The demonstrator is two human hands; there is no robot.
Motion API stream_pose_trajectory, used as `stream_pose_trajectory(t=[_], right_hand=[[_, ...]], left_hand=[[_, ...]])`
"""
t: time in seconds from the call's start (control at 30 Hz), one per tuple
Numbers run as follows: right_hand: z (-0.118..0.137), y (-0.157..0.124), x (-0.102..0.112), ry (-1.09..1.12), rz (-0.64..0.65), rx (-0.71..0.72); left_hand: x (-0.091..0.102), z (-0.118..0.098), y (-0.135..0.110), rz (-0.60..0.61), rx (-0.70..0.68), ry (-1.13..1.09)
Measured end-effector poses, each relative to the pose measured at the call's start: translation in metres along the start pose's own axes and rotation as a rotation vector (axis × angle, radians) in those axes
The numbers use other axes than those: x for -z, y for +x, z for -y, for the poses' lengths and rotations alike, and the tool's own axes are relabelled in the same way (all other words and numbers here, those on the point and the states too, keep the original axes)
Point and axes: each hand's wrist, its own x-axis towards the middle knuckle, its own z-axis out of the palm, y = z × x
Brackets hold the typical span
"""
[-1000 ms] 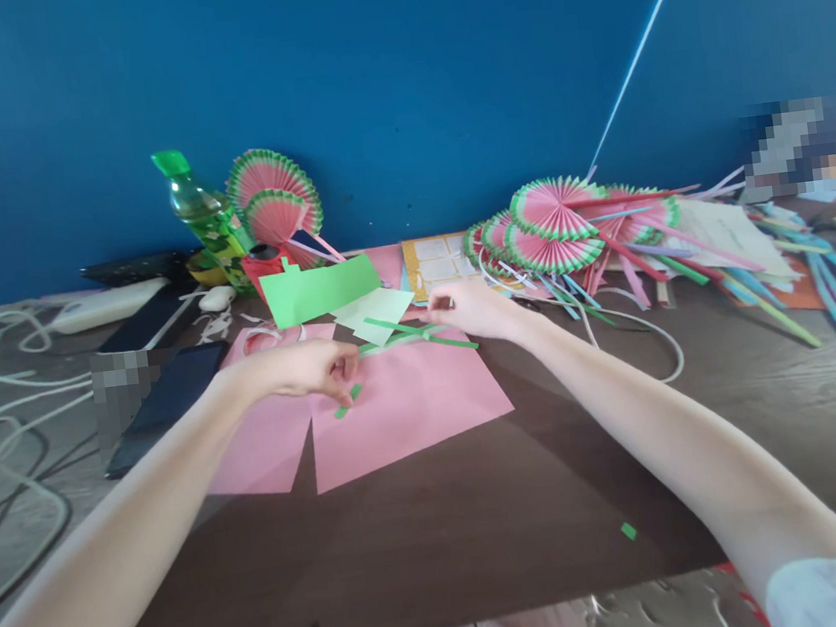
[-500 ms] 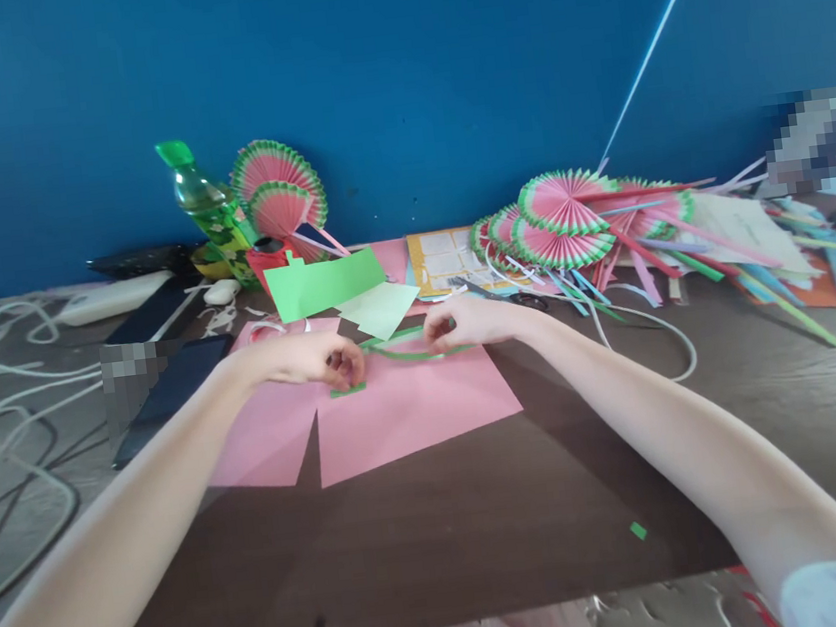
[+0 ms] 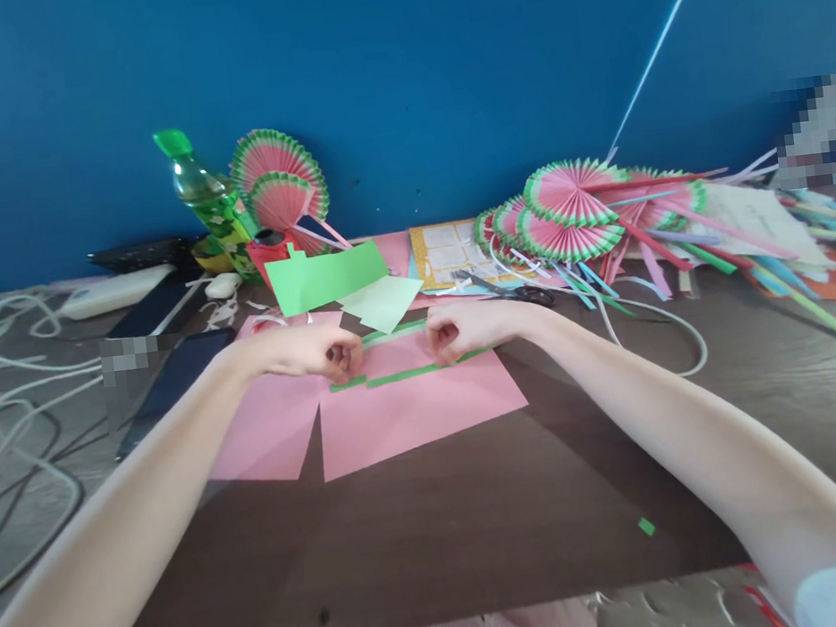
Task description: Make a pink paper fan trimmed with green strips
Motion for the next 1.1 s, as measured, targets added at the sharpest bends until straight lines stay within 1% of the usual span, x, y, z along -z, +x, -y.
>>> stream_pose_trajectory(t=[0.1, 0.2, 0.3, 0.37, 0.43, 0.53, 0.67, 0.83, 1.1], right_hand=[[0.005, -0.002, 0.001, 0.003, -0.027, -0.019], [0.017, -0.001, -0.002, 0.003, -0.111, -0.014], [0.030, 0.005, -0.014, 0.013, -0.233, 0.030], [0.036, 0.011, -0.025, 0.007, -0.258, 0.070], [0.038, 0.016, -0.034, -0.004, -0.269, 0.090], [0.038, 0.021, -0.041, -0.006, -0.270, 0.069], [0.036, 0.021, -0.040, -0.016, -0.250, 0.043], [0.037, 0.020, -0.038, -0.013, -0.263, 0.012], [0.037, 0.022, -0.038, 0.018, -0.280, -0.019]], left_hand=[[0.001, -0.002, -0.001, 0.017, 0.007, -0.009], [0.002, -0.004, -0.002, 0.034, 0.004, -0.017], [0.002, -0.007, -0.003, 0.014, 0.015, -0.009], [0.001, -0.010, -0.004, -0.011, 0.041, 0.018], [0.000, -0.014, -0.003, -0.028, 0.063, 0.041], [-0.003, -0.020, -0.001, -0.042, 0.067, 0.039], [-0.006, -0.023, 0.002, -0.068, 0.057, 0.013], [-0.009, -0.022, 0.005, -0.109, 0.029, -0.032], [-0.008, -0.022, 0.004, -0.106, 0.047, -0.027]])
